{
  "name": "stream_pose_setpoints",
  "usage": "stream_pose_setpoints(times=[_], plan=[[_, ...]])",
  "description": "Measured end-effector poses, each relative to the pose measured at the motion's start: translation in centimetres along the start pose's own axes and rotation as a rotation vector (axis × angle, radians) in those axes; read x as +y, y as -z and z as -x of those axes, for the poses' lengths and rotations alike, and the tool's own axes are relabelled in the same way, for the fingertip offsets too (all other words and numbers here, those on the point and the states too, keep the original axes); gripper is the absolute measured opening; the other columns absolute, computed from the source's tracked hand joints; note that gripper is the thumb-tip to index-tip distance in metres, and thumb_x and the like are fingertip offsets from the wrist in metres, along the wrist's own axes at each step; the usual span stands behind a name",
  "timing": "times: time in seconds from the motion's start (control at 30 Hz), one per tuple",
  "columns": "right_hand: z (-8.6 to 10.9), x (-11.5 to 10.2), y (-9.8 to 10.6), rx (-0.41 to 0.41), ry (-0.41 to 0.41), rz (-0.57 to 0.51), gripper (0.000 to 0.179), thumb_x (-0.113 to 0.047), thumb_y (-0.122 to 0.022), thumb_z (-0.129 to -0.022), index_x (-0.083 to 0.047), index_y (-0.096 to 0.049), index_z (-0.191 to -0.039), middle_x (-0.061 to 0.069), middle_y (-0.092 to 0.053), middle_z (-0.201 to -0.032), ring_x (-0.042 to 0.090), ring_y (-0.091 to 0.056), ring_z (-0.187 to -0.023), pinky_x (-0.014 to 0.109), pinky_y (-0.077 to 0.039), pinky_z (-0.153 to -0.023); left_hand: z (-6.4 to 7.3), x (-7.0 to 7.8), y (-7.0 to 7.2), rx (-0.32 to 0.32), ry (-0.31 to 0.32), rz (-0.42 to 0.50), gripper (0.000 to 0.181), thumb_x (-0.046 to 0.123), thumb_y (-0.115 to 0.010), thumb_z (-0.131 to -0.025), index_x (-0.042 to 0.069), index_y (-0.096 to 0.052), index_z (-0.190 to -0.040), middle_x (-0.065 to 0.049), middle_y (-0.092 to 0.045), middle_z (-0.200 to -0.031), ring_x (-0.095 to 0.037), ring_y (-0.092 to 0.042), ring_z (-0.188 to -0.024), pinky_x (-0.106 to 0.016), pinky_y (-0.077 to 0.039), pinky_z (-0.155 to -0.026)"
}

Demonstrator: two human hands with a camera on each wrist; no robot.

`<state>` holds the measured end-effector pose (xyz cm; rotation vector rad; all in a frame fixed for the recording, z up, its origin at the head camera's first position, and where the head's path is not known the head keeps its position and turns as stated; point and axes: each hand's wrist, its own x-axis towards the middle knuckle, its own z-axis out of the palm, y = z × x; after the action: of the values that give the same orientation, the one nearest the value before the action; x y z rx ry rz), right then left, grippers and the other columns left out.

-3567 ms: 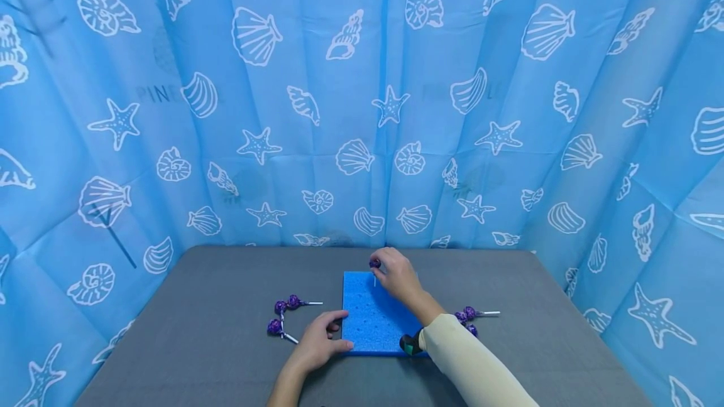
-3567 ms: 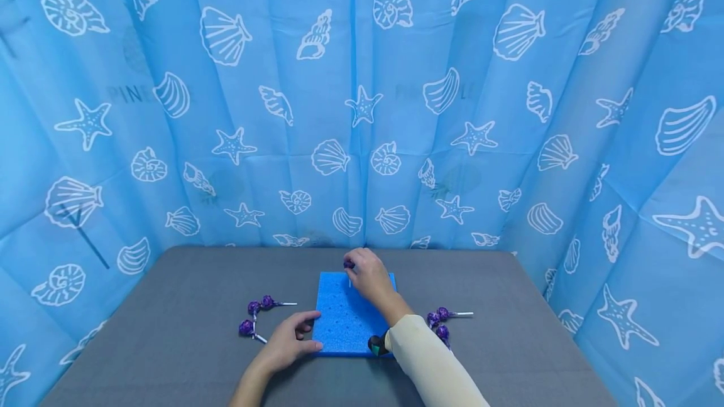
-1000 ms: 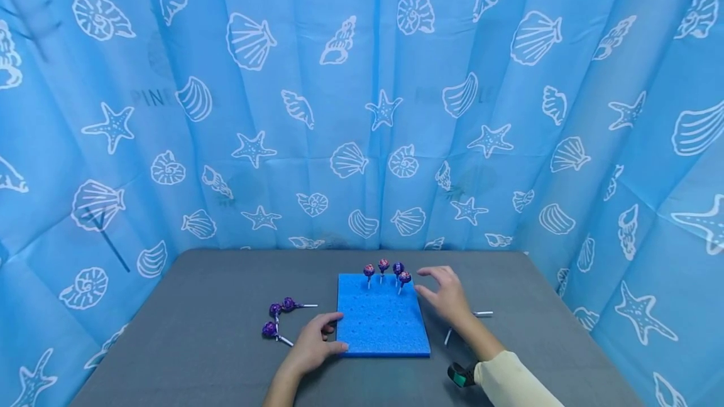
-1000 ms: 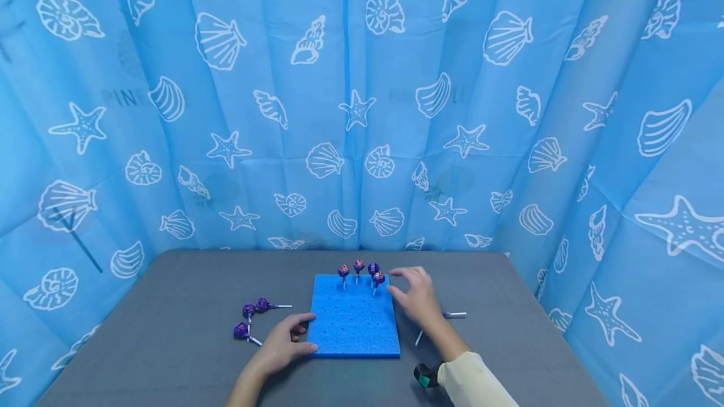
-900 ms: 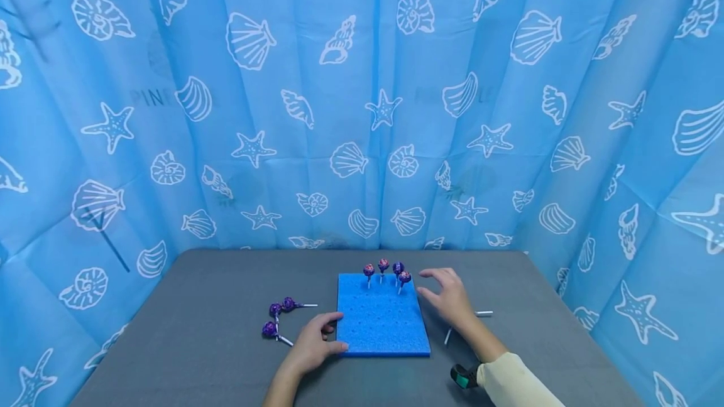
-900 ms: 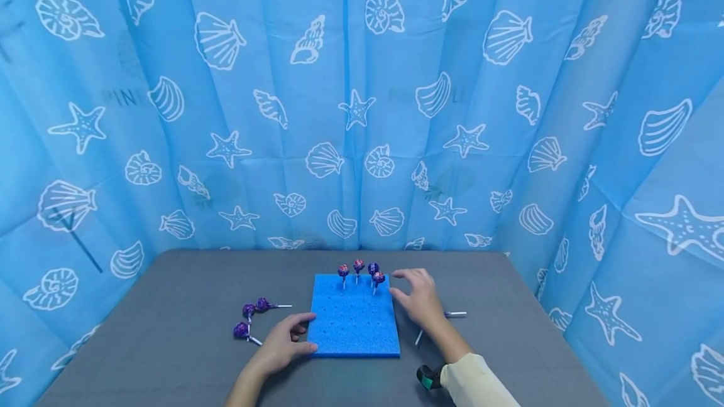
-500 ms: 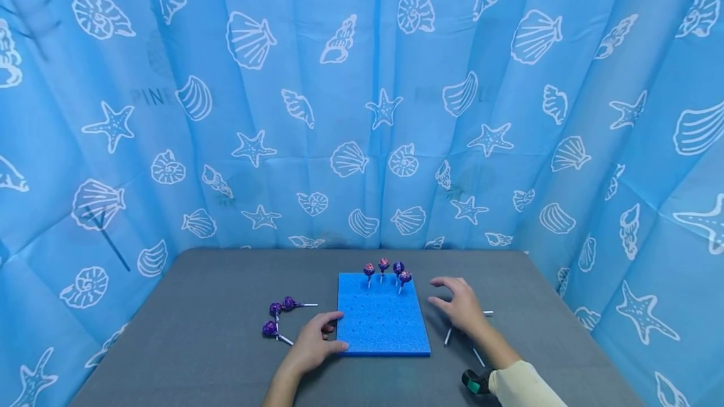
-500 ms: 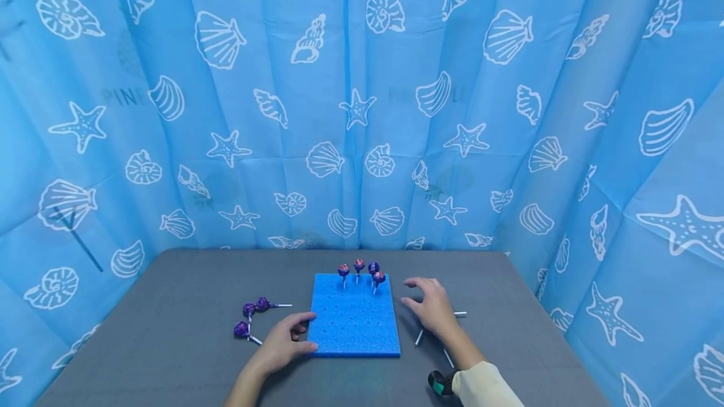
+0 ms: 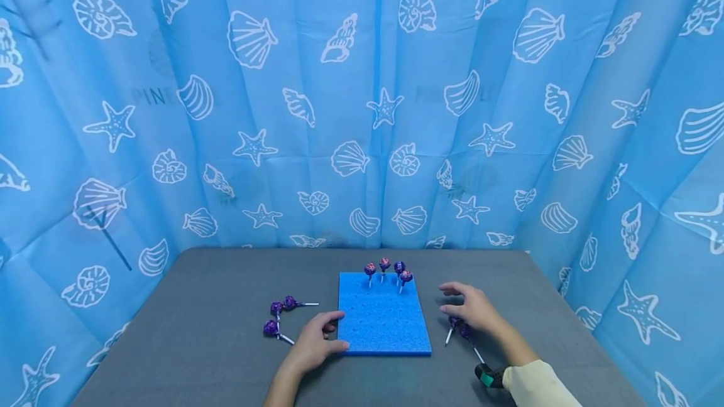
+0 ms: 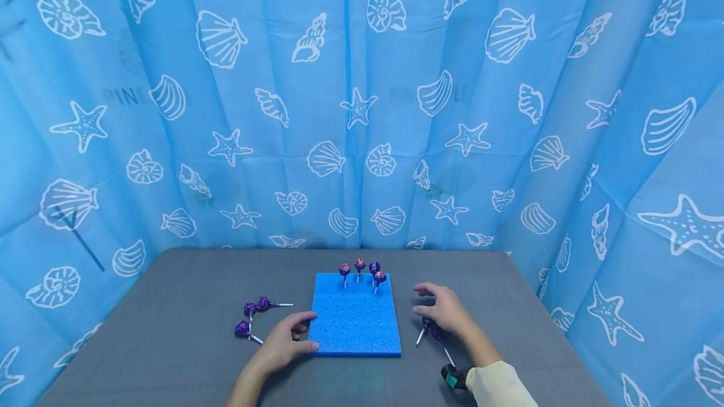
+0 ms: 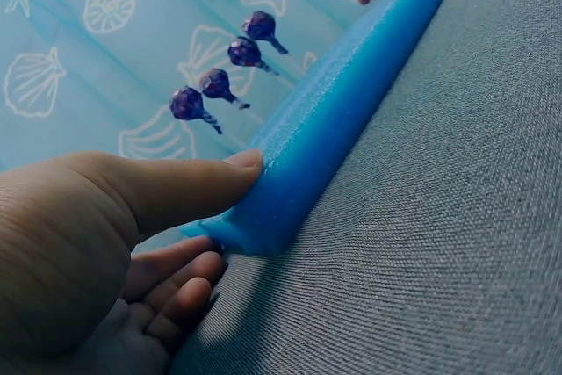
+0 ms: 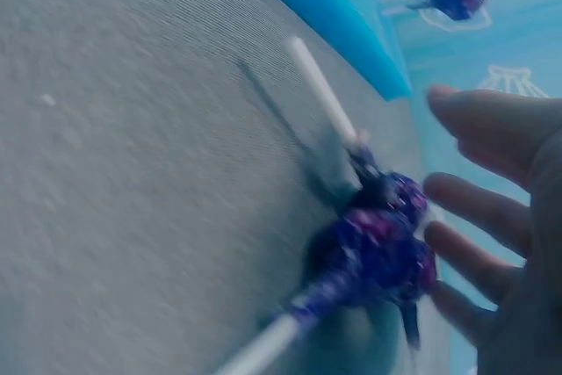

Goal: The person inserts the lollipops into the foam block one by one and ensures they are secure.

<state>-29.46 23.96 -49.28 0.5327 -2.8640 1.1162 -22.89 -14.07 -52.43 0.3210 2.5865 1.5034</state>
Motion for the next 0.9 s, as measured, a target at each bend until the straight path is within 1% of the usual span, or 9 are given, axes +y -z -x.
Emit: stream_pose_setpoints(times=[0.07,0.2,0.33,0.43,0.7,0.9], plan=[[0.0,0.1,0.5,-0.046,-0.009,-0.008,0.04,-0.012,-0.073,-0.086,-0.002,-0.061,-0.123,0.015,-0.064,-0.116,0.037,-0.057,-0.112,0.059,-0.041,-0.093,0.0,0.0,0.0,0.0,0.005,0.001,0.063,0.026,-0.079,-0.08,0.012,-0.055,-0.136,-0.011,-0.056,-0.123,-0.03,-0.055,-0.108,-0.053,-0.045,-0.089],[-0.1,0.3,1.2,-0.147,0.007,-0.017,0.039,-0.009,-0.073,-0.085,0.0,-0.061,-0.121,0.015,-0.065,-0.111,0.038,-0.058,-0.107,0.059,-0.044,-0.089,0.0,0.0,0.0,-0.002,0.004,0.005,0.063,0.026,-0.079,-0.08,0.012,-0.055,-0.136,-0.011,-0.056,-0.124,-0.03,-0.054,-0.108,-0.054,-0.045,-0.089],[-0.1,0.4,1.7,-0.207,-0.019,-0.013,0.036,-0.004,-0.071,-0.085,-0.001,-0.062,-0.12,0.011,-0.065,-0.108,0.035,-0.059,-0.103,0.055,-0.048,-0.084,-0.1,-0.1,-0.1,-0.001,0.001,0.008,0.063,0.026,-0.079,-0.08,0.012,-0.055,-0.136,-0.011,-0.056,-0.124,-0.03,-0.054,-0.108,-0.054,-0.045,-0.089],[0.0,0.4,2.0,-0.226,-0.042,-0.01,0.037,-0.002,-0.071,-0.085,-0.002,-0.062,-0.12,0.009,-0.065,-0.106,0.033,-0.06,-0.101,0.051,-0.05,-0.081,-0.1,-0.2,-0.1,-0.001,0.0,0.01,0.063,0.026,-0.08,-0.08,0.013,-0.055,-0.136,-0.011,-0.056,-0.124,-0.03,-0.054,-0.108,-0.054,-0.045,-0.089],[0.1,0.6,2.5,-0.262,-0.033,-0.025,0.038,0.001,-0.071,-0.083,-0.001,-0.062,-0.119,0.01,-0.064,-0.103,0.031,-0.059,-0.096,0.047,-0.051,-0.075,-0.2,-0.2,-0.1,0.001,-0.011,0.016,0.062,0.026,-0.079,-0.081,0.012,-0.056,-0.136,-0.011,-0.056,-0.124,-0.029,-0.054,-0.108,-0.053,-0.045,-0.09],[0.2,0.7,2.6,-0.273,-0.016,-0.034,0.038,0.002,-0.072,-0.081,0.001,-0.062,-0.118,0.009,-0.064,-0.099,0.028,-0.059,-0.091,0.042,-0.05,-0.07,-0.2,-0.2,-0.2,-0.002,0.004,0.014,0.063,0.027,-0.08,-0.08,0.013,-0.055,-0.136,-0.011,-0.055,-0.125,-0.029,-0.054,-0.108,-0.054,-0.045,-0.089]])
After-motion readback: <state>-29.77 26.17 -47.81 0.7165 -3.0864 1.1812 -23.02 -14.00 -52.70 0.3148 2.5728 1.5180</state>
